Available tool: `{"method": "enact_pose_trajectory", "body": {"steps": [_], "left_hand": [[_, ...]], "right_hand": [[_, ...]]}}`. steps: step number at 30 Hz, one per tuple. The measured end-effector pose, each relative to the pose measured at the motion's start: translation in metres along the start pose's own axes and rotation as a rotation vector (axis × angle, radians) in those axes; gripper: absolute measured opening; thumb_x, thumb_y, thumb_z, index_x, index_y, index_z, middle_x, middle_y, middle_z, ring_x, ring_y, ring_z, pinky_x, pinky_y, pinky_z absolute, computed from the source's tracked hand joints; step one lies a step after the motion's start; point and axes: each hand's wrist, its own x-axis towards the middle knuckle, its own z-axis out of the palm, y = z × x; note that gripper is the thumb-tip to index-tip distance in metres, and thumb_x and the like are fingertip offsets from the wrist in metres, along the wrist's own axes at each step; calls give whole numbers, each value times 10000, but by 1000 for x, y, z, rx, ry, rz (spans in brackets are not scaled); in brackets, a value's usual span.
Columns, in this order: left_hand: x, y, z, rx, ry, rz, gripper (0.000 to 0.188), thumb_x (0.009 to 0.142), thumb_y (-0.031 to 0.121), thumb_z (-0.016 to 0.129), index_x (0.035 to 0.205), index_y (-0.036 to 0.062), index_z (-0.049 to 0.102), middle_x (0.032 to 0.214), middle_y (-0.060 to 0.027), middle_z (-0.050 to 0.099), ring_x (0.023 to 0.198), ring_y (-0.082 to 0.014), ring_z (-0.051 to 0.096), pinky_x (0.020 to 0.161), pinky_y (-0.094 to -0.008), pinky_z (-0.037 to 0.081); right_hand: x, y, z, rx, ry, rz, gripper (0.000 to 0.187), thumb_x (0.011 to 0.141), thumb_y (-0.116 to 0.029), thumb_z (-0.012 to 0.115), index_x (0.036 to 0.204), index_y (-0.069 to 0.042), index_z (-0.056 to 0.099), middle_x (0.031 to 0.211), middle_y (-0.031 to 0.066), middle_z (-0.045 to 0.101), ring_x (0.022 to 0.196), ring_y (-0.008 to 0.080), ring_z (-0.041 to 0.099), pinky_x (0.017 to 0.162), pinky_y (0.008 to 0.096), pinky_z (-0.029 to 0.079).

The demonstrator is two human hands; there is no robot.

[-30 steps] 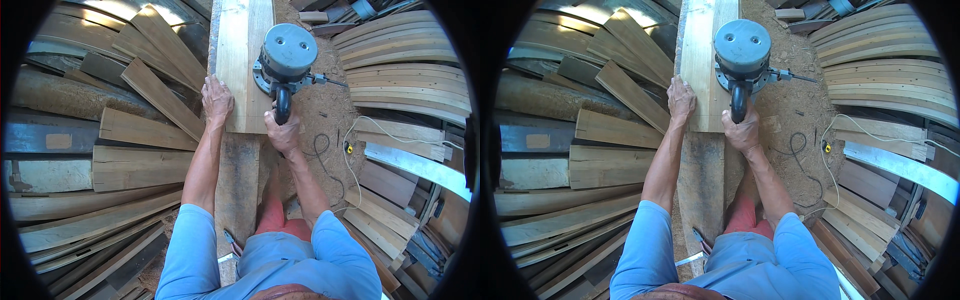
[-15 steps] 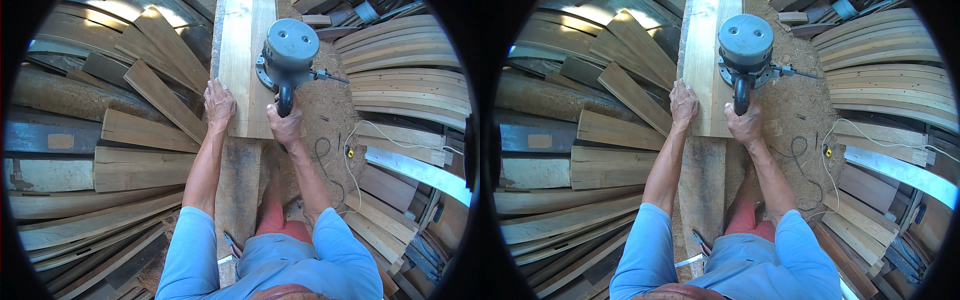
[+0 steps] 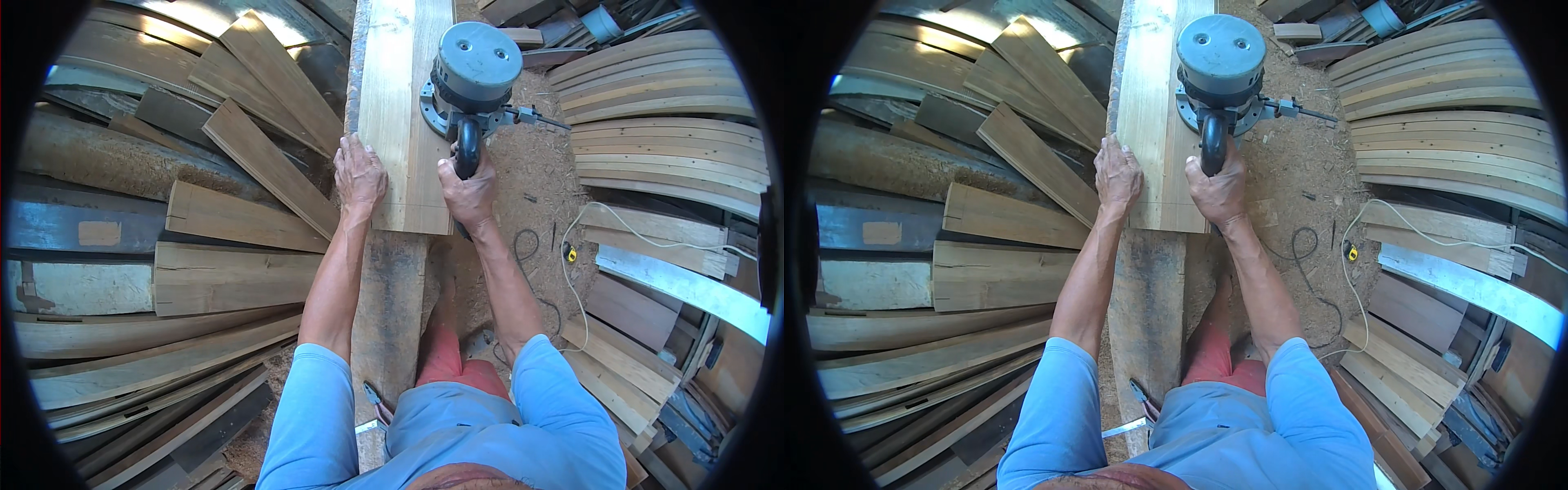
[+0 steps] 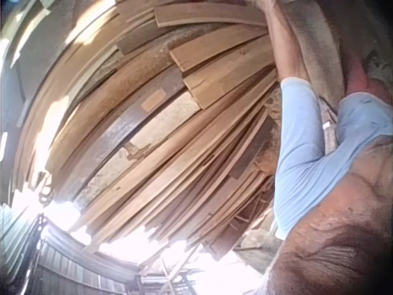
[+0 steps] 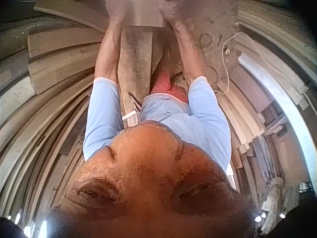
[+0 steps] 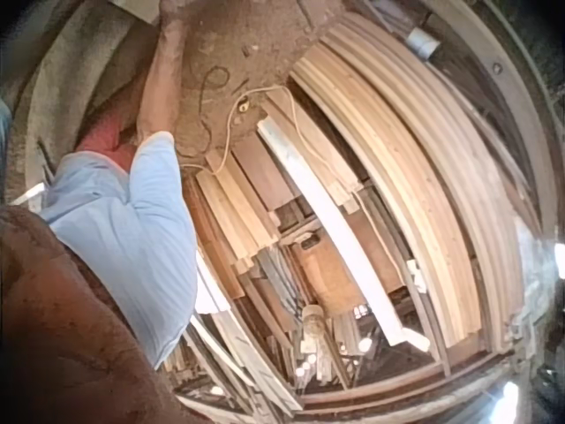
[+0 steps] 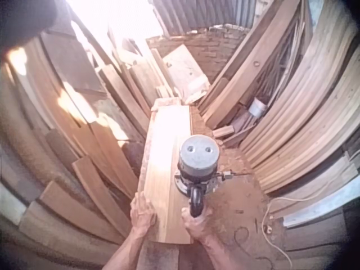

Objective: The person shapes the edges of wooden planks using a router and measures them with a square tool.

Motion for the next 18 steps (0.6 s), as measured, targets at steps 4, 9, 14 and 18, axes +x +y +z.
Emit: {"method": "enact_pose_trajectory", "body": {"steps": [4, 9, 14, 18], "left_hand": [[0, 5, -4, -6, -17, -15, 517, 1072, 269, 414, 1471, -59, 439, 1490, -323, 470, 1353, -488, 460, 1143, -534, 384], [0, 2, -3, 4, -22, -22, 520, 1072, 270, 416, 1477, -56, 433, 1497, -336, 460, 1376, -488, 443, 1155, -527, 375], [0, 5, -5, -2, -31, -33, 526, 1073, 279, 414, 1481, -53, 432, 1503, -337, 454, 1386, -488, 434, 1160, -526, 370], [0, 3, -5, -23, -75, -73, 557, 1074, 315, 396, 1522, -15, 413, 1568, -294, 403, 1434, -471, 381, 1177, -542, 344]], "right_hand": [[9, 2, 0, -11, 0, -17, 280, 839, -85, 689, 1097, -33, 594, 756, -3, 533, 680, 111, 530, 650, 318, 483], [17, 2, 3, -18, -5, -3, 292, 832, -82, 690, 1102, -27, 591, 754, 1, 532, 679, 114, 528, 649, 326, 481], [30, 6, 4, -9, -3, -46, 281, 832, -81, 686, 1087, -17, 586, 757, 3, 540, 681, 111, 536, 644, 326, 482], [37, 2, 7, 50, -24, 6, 276, 834, -81, 683, 1083, -15, 584, 766, 6, 551, 684, 107, 545, 647, 322, 485]]}}
